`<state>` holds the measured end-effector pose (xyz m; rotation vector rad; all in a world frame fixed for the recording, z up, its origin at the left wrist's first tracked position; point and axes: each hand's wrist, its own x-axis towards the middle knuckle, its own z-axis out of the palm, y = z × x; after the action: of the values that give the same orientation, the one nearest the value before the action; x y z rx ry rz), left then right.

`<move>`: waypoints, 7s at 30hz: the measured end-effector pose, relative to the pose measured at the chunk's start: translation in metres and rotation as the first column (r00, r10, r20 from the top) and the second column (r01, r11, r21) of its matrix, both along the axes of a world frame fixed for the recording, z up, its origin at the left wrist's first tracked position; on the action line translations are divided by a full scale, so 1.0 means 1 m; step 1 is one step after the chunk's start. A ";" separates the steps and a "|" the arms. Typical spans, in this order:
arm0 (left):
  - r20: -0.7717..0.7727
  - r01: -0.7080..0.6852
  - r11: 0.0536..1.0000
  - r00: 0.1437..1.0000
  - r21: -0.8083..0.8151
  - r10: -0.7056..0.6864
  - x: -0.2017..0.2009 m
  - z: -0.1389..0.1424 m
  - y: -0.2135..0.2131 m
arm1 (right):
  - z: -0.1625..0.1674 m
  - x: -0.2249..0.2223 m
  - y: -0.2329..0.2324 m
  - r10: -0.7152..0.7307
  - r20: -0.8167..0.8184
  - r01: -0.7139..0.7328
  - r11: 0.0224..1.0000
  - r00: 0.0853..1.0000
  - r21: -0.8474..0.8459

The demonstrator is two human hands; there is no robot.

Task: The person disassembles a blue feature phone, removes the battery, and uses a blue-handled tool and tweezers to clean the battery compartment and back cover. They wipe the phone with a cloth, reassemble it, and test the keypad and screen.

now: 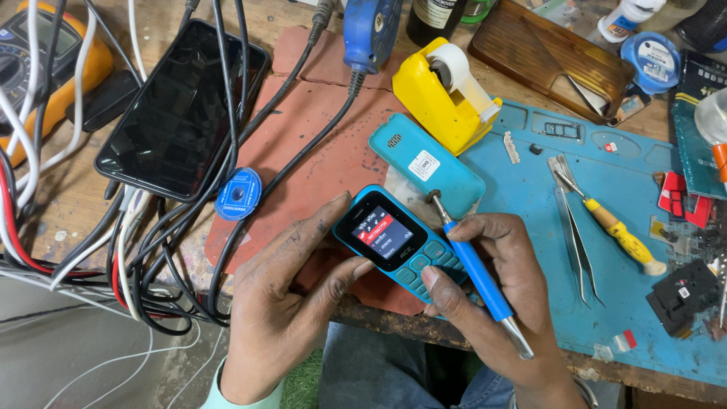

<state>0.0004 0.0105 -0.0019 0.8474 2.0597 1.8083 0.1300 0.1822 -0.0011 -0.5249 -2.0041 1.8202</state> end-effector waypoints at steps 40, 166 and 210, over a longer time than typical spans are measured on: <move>-0.026 -0.002 1.000 1.000 -0.002 0.002 0.000 0.001 -0.001 | 0.001 0.000 -0.001 0.016 -0.012 -0.015 0.999 1.000 0.049; -0.078 0.039 0.998 0.996 -0.053 -0.043 -0.002 0.005 -0.001 | 0.000 0.003 -0.001 -0.030 0.038 0.028 0.998 0.999 0.063; -0.138 0.012 0.999 0.990 -0.053 -0.020 0.000 0.000 -0.001 | -0.005 0.006 -0.002 -0.062 0.102 0.053 0.994 0.993 0.093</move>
<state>0.0003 0.0099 -0.0018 0.9977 2.1673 1.7237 0.1355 0.1805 -0.0062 -0.6556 -2.1058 1.6918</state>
